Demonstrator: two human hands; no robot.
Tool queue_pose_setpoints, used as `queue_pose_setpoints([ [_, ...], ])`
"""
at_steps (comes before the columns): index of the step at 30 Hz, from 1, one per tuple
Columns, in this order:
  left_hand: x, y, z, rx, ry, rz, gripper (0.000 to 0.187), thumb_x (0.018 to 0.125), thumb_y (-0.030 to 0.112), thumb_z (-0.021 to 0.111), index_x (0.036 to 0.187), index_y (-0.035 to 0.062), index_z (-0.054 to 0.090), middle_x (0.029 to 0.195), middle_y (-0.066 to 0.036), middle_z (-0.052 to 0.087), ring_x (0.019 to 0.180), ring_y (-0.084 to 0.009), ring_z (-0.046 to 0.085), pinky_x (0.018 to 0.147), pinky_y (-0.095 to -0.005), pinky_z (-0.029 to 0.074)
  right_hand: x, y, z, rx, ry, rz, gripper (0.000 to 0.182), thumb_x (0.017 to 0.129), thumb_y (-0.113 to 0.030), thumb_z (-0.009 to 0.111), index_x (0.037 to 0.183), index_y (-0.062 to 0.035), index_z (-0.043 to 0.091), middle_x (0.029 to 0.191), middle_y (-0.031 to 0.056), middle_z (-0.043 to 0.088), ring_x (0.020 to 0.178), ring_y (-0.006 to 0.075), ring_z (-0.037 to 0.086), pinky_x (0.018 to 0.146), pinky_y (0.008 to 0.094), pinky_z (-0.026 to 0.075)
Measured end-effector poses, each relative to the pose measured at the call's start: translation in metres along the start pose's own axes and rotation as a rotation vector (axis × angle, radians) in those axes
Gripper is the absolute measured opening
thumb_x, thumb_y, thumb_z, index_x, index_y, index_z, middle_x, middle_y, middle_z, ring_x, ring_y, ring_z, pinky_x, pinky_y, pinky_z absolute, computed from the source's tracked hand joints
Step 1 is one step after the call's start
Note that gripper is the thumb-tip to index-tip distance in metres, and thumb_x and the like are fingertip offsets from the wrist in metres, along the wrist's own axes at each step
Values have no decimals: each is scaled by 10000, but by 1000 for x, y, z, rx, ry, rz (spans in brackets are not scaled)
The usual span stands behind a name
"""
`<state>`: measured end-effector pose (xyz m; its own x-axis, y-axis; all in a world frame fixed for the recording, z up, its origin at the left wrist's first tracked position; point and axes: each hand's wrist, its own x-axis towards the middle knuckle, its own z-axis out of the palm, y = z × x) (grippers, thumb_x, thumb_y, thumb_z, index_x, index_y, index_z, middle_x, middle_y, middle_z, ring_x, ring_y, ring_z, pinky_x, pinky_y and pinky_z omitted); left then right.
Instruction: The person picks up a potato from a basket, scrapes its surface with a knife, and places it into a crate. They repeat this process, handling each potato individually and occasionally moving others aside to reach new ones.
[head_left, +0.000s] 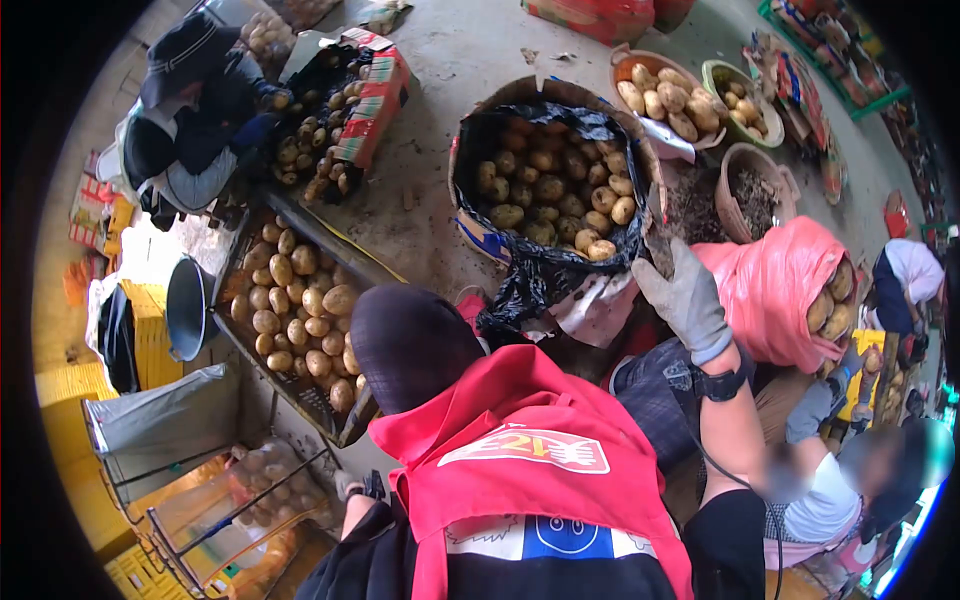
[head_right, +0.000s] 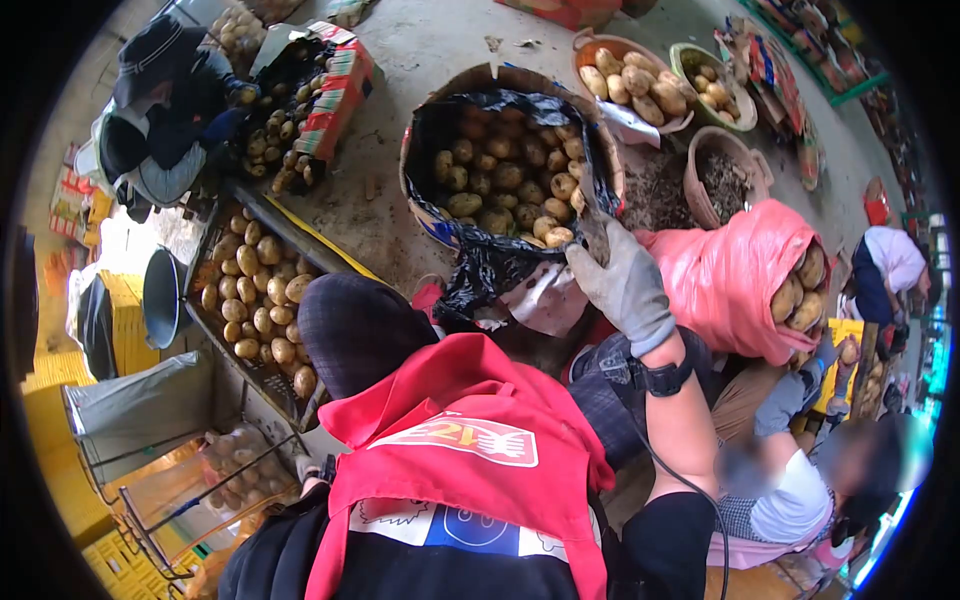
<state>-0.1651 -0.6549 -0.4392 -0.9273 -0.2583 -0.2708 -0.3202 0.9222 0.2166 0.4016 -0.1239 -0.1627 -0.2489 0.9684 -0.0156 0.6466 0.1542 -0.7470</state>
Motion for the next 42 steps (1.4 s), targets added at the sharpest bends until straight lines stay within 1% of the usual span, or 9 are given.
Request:
queue_pose_setpoints([
  [4,-14,216,-40,-358,375,544,631,998,458,558,1316,-85,607,1311,-266,651,1155,-379,610,1014,-421,457,9,11,-23,45,44,-44,509,932,-249,743,1325,45,608,1179,243,711,1104,355,705,931,395,553],
  [7,-51,395,-56,-742,-81,883,362,1015,272,572,1196,-41,589,1080,-136,661,973,-226,582,901,-361,484,-3,30,-29,-31,127,-15,509,926,-239,748,1328,41,607,1189,240,708,1100,362,703,921,402,557],
  [10,-157,537,-22,-418,-178,1427,526,1045,264,635,1451,-44,503,1288,-160,667,1172,-196,621,1042,-315,476,-18,49,-37,-38,211,16,496,923,-212,742,1332,34,607,1188,238,705,1101,372,699,911,407,562],
  [14,-329,629,82,-69,-393,1809,324,1004,230,665,1287,75,695,1145,-101,749,1027,-180,699,945,-316,530,-20,76,-42,26,261,101,448,913,-161,733,1302,31,620,1173,229,702,1064,370,706,894,418,569],
  [20,-479,658,237,697,-573,1809,767,900,492,666,1522,88,472,1403,-219,620,1305,-357,596,1090,-420,481,0,81,-46,-81,209,145,421,888,-144,742,1279,-22,644,1218,210,696,1056,392,701,876,429,579],
  [30,-511,663,341,736,-460,1570,929,806,603,718,1532,96,436,1359,-225,648,1276,-371,623,1052,-476,503,50,96,-43,-189,60,239,481,883,-238,746,1324,-86,631,1245,164,694,959,373,727,797,448,598],
  [34,-502,656,327,328,-936,1265,711,881,562,717,1384,75,593,1248,-189,702,1131,-279,687,934,-418,556,59,91,-40,-147,78,219,471,886,-238,745,1318,-88,633,1151,161,725,934,376,730,786,449,596],
  [36,-500,655,303,46,-1939,428,621,946,462,700,1410,69,571,1185,-145,713,1045,-192,683,854,-339,578,60,88,-40,-117,100,236,463,892,-238,741,1316,-86,634,1106,158,740,933,378,730,784,449,595],
  [42,-553,599,148,-67,-2287,250,762,876,375,815,1472,51,468,1322,-134,618,1030,-193,655,869,-289,562,62,90,-26,322,233,265,341,921,-225,738,1183,-14,683,966,213,753,917,366,747,751,427,587],
])
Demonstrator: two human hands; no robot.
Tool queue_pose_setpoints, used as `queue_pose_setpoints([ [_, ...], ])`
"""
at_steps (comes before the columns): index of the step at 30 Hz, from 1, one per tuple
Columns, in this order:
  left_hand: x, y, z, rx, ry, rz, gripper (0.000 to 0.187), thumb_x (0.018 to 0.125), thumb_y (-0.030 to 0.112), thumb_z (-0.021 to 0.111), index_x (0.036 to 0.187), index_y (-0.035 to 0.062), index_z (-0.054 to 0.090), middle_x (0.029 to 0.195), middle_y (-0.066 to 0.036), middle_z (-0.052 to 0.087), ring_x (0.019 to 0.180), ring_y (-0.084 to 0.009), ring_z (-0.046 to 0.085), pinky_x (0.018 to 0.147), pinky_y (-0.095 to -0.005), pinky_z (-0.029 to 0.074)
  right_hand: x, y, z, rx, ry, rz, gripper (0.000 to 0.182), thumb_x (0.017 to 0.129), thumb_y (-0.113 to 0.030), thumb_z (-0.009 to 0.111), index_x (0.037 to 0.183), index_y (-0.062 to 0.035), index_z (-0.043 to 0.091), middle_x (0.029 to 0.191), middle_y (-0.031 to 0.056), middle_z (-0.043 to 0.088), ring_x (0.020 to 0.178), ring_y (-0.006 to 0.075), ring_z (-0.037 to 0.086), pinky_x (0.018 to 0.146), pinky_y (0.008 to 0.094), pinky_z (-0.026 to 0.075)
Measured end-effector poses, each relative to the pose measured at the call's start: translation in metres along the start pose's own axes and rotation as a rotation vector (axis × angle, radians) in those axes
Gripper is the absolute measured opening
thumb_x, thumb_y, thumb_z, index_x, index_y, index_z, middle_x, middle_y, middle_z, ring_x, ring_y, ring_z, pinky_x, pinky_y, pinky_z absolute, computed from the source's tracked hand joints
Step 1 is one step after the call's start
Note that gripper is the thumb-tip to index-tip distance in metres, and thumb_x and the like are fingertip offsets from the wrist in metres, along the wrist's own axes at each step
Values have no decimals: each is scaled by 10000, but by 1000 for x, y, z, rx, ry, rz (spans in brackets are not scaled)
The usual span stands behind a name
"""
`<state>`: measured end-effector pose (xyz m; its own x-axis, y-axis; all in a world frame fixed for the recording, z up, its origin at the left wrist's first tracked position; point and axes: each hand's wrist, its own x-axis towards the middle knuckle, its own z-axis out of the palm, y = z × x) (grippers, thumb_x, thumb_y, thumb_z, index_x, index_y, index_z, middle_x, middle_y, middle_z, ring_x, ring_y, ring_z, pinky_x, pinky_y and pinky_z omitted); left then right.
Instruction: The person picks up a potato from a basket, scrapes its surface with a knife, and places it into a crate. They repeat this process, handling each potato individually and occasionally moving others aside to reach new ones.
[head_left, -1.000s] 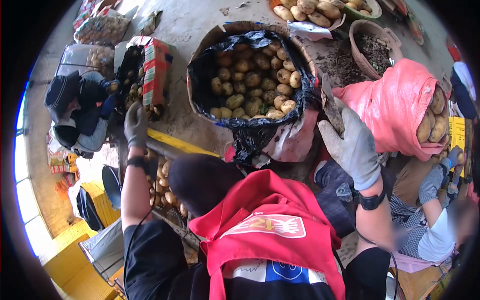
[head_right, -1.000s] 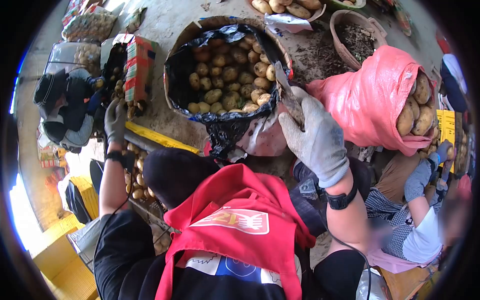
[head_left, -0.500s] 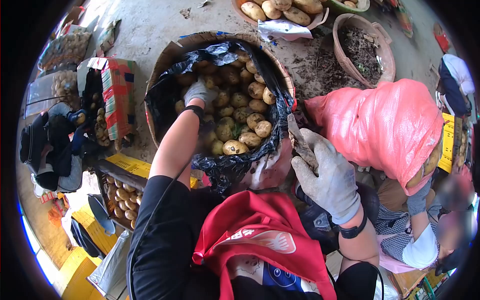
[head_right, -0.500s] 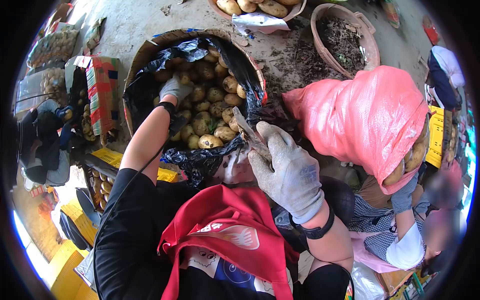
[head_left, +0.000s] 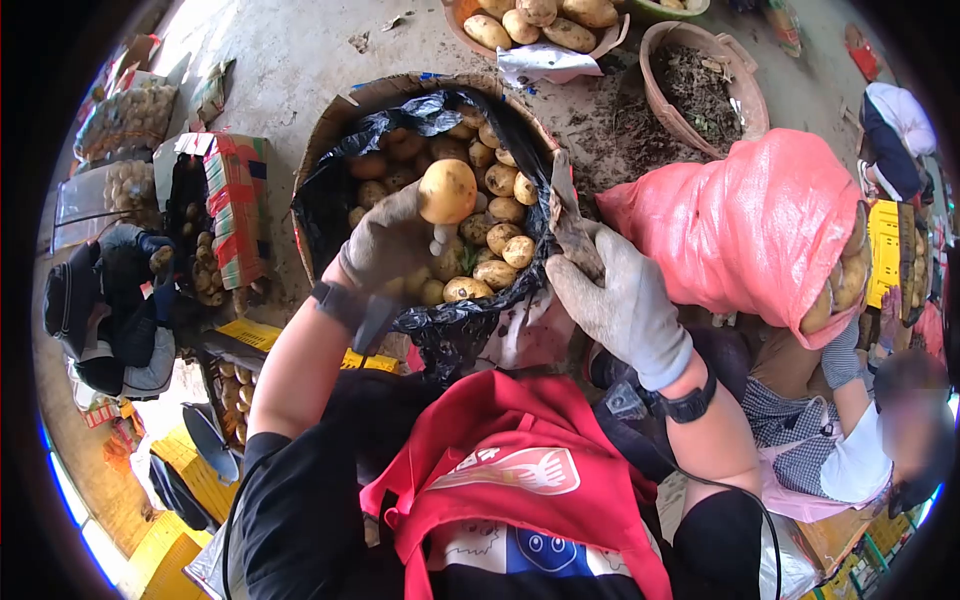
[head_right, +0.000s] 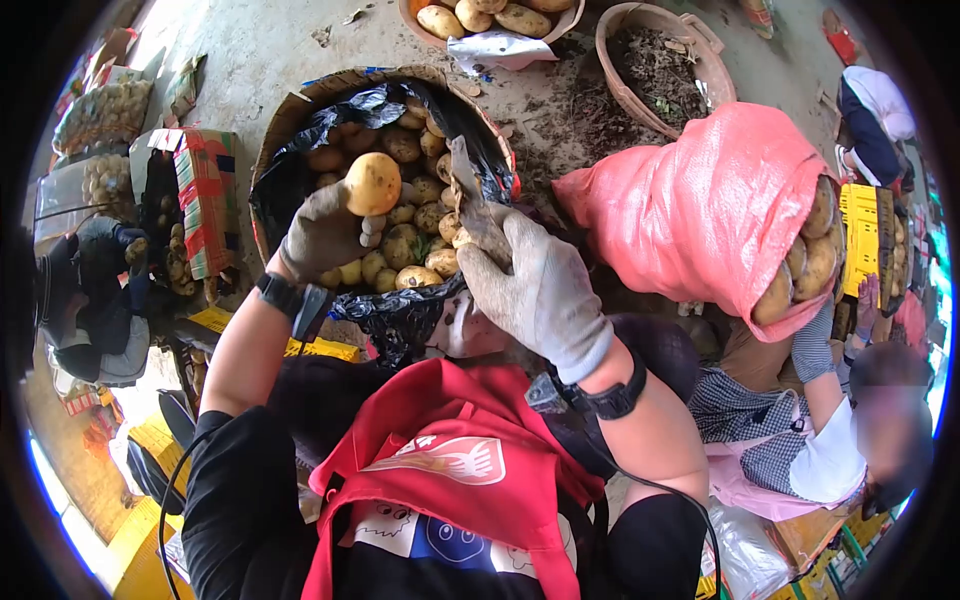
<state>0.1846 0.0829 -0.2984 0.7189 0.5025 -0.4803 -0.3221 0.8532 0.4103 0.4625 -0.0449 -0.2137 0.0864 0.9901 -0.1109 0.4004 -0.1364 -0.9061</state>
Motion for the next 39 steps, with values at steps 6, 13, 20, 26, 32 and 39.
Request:
queue_pose_setpoints([
  [6,-39,-48,78,509,-127,520,825,792,-12,837,1501,71,422,1450,-101,551,1340,-232,552,1127,-387,460,-2,-21,-1,460,-225,208,390,951,-326,749,1136,14,700,876,82,711,782,108,640,720,304,531],
  [13,-47,-95,87,401,-33,516,904,843,-77,773,1610,61,315,1552,-111,465,1405,-234,489,1153,-391,435,-14,-9,22,423,-89,-153,478,928,-92,767,1367,15,611,1176,69,723,1004,113,679,839,254,564],
  [20,-58,-99,80,387,-150,370,891,842,200,861,1565,33,367,1501,-86,520,1350,-189,522,1149,-354,415,-16,-24,16,645,-32,281,313,1029,-157,625,1316,-37,649,1057,61,732,665,63,591,601,213,498],
  [26,-92,-71,66,189,-114,481,675,779,123,843,1372,152,521,1473,-106,541,1317,-304,570,1106,-443,476,-9,-13,16,518,-7,281,319,1056,-279,609,1302,-86,670,1039,32,739,656,52,596,583,205,486],
  [32,-229,-7,7,527,338,539,683,753,139,824,1378,118,551,1387,-108,601,1223,-256,611,1041,-398,510,-10,-15,12,517,-24,306,313,1050,-281,624,1295,-93,669,1051,35,737,669,43,590,598,195,479],
  [39,-374,-137,-189,-6,836,444,556,840,125,669,1378,129,528,1328,-126,606,1209,-316,616,1035,-460,542,-12,-9,11,468,-92,242,320,1035,-223,646,1307,-55,660,1060,51,735,671,47,570,590,197,463],
])
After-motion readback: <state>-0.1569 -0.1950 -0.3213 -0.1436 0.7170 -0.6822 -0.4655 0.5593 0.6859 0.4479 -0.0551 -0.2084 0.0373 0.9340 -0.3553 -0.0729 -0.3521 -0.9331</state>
